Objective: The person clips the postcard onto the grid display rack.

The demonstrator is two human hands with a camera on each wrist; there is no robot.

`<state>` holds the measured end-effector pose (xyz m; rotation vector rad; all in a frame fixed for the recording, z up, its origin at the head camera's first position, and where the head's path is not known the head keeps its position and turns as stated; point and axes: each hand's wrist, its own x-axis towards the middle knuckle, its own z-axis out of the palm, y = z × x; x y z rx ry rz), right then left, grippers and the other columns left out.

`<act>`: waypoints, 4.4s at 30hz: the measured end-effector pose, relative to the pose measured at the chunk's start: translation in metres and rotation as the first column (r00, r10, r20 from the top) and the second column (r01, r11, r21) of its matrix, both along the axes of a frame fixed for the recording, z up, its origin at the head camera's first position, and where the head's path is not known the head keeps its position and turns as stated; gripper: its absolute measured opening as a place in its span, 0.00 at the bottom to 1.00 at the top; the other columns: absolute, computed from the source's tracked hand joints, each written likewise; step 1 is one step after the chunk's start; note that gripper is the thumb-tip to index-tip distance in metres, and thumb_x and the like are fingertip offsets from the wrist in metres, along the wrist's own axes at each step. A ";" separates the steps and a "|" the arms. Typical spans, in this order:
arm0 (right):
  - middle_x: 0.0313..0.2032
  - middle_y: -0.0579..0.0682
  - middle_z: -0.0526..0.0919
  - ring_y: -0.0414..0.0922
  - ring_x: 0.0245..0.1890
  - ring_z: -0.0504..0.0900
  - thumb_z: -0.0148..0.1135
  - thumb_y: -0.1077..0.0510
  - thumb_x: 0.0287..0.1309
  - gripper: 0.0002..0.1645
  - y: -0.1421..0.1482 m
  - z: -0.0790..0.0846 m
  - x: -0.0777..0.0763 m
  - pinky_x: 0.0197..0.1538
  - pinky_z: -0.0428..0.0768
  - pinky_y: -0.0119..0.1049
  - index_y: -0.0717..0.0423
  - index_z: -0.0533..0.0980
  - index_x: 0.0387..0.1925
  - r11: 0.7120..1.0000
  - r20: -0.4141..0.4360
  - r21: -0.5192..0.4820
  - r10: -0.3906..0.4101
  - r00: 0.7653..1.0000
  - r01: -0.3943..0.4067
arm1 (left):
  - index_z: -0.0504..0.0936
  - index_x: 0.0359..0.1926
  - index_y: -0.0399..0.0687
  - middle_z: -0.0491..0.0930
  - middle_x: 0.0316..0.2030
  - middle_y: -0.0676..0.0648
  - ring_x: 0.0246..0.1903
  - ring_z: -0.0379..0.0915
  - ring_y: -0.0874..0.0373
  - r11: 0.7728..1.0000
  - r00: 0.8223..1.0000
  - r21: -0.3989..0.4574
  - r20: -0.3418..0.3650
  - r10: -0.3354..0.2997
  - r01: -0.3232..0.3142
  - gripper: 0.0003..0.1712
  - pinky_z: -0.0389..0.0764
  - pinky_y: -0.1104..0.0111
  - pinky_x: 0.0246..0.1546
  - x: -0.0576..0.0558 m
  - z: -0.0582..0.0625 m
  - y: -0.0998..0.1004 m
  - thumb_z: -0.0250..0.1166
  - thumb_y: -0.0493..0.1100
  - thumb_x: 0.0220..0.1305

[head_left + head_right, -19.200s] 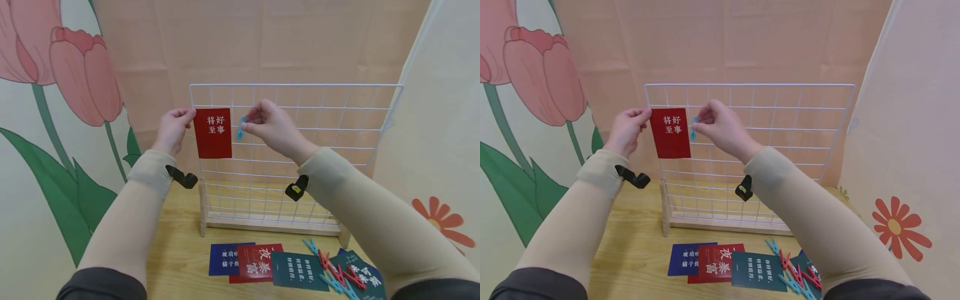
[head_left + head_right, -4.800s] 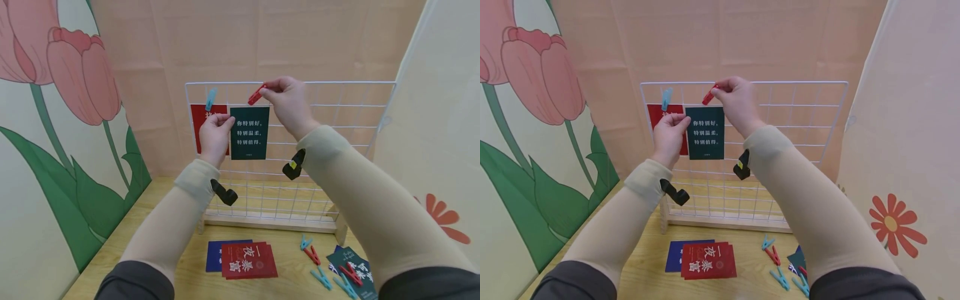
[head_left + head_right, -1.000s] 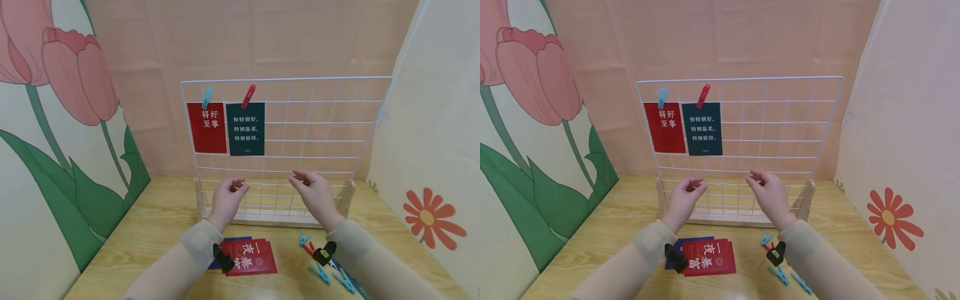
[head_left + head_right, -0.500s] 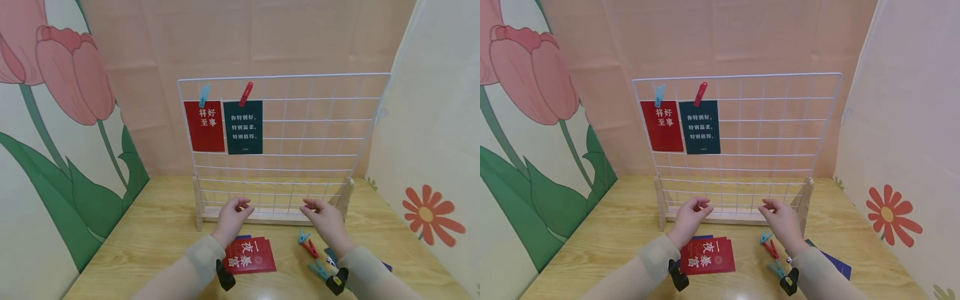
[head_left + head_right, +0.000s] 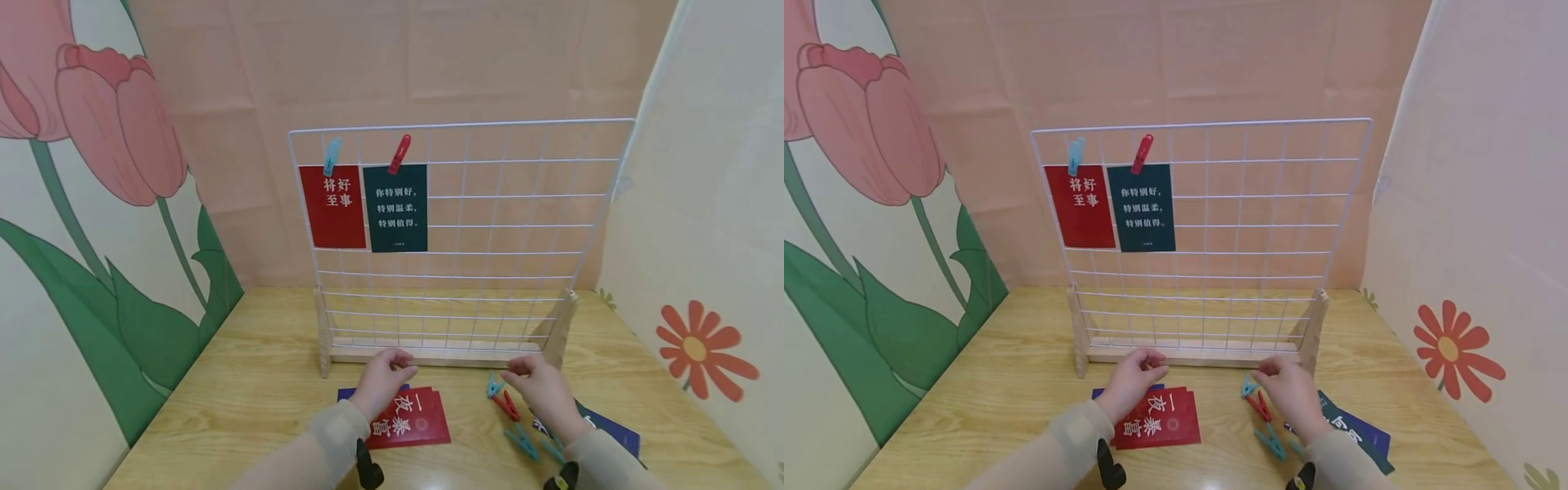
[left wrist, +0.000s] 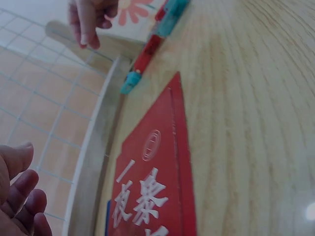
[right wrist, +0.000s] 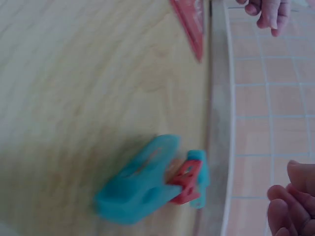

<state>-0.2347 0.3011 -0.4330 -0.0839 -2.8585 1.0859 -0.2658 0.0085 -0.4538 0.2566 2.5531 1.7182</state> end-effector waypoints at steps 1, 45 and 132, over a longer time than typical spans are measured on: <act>0.41 0.51 0.83 0.48 0.39 0.80 0.63 0.47 0.61 0.22 0.001 -0.002 0.000 0.39 0.78 0.46 0.60 0.78 0.48 1.000 0.019 0.016 -0.002 1.000 0.002 | 0.80 0.48 0.52 0.75 0.38 0.55 0.35 0.71 0.59 1.000 1.000 -0.014 0.002 -0.010 0.010 0.14 0.75 0.66 0.34 0.000 -0.003 -0.001 0.67 0.48 0.62; 0.21 0.49 0.73 0.45 0.22 0.70 0.73 0.52 0.49 0.19 0.000 -0.023 -0.010 0.26 0.65 0.36 0.56 0.70 0.24 0.977 0.217 0.179 0.072 0.973 -0.113 | 0.77 0.32 0.51 0.67 0.33 0.50 0.34 0.64 0.54 0.830 0.992 -0.543 0.088 -0.092 0.125 0.22 0.70 0.61 0.36 -0.021 -0.032 0.022 0.80 0.52 0.41; 0.44 0.54 0.81 0.48 0.46 0.78 0.59 0.47 0.64 0.31 0.002 0.008 -0.005 0.49 0.77 0.49 0.69 0.69 0.56 0.957 0.083 -0.277 0.118 0.990 -0.091 | 0.79 0.53 0.51 0.75 0.41 0.48 0.39 0.73 0.55 0.972 0.990 0.218 0.126 0.065 -0.091 0.14 0.75 0.64 0.36 -0.019 -0.005 -0.004 0.62 0.40 0.66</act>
